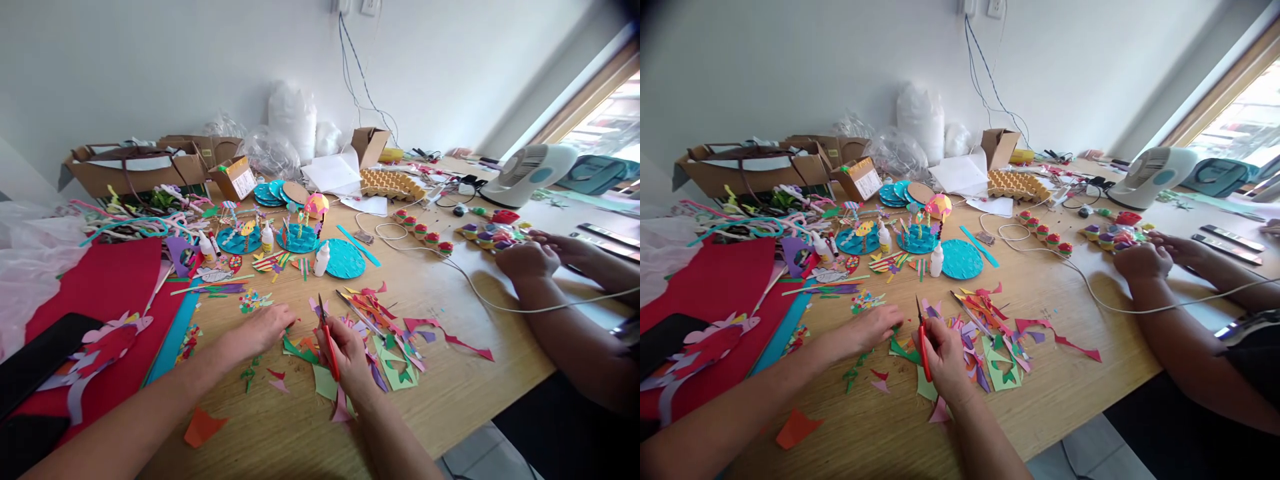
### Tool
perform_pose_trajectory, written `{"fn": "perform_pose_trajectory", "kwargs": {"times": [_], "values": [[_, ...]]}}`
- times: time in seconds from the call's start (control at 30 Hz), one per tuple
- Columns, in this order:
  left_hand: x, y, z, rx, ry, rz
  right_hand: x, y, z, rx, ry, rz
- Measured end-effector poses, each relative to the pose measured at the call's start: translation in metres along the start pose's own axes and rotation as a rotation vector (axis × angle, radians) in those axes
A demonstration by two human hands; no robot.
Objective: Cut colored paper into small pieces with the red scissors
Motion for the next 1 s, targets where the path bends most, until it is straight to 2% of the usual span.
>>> {"fn": "perform_pose_trajectory", "kwargs": {"times": [0.47,0.73,0.83,1.0], "values": [[0.004,0.001,0.009,0.075,0.043,0.029,0.007,0.009,0.001,-0.058,0.065,-0.09],[0.004,0.001,0.014,0.101,0.054,-0.034,0.01,0.015,0.002,-0.06,0.081,-0.101],[-0.002,0.004,0.012,0.08,0.038,-0.094,0.011,0.014,0.001,-0.049,0.09,-0.087],[-0.021,0.013,0.004,-0.017,-0.011,-0.244,0.008,0.01,0.002,-0.017,0.053,-0.062]]}}
Point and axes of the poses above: each hand's wrist, its own z-axis towards the middle knuckle, its own x-axis out of the palm, y = z × x, the point moved 9 cm from there along z, towards the middle knuckle, and after that the axes turned 13 degrees about z, right-handed, at the moved point
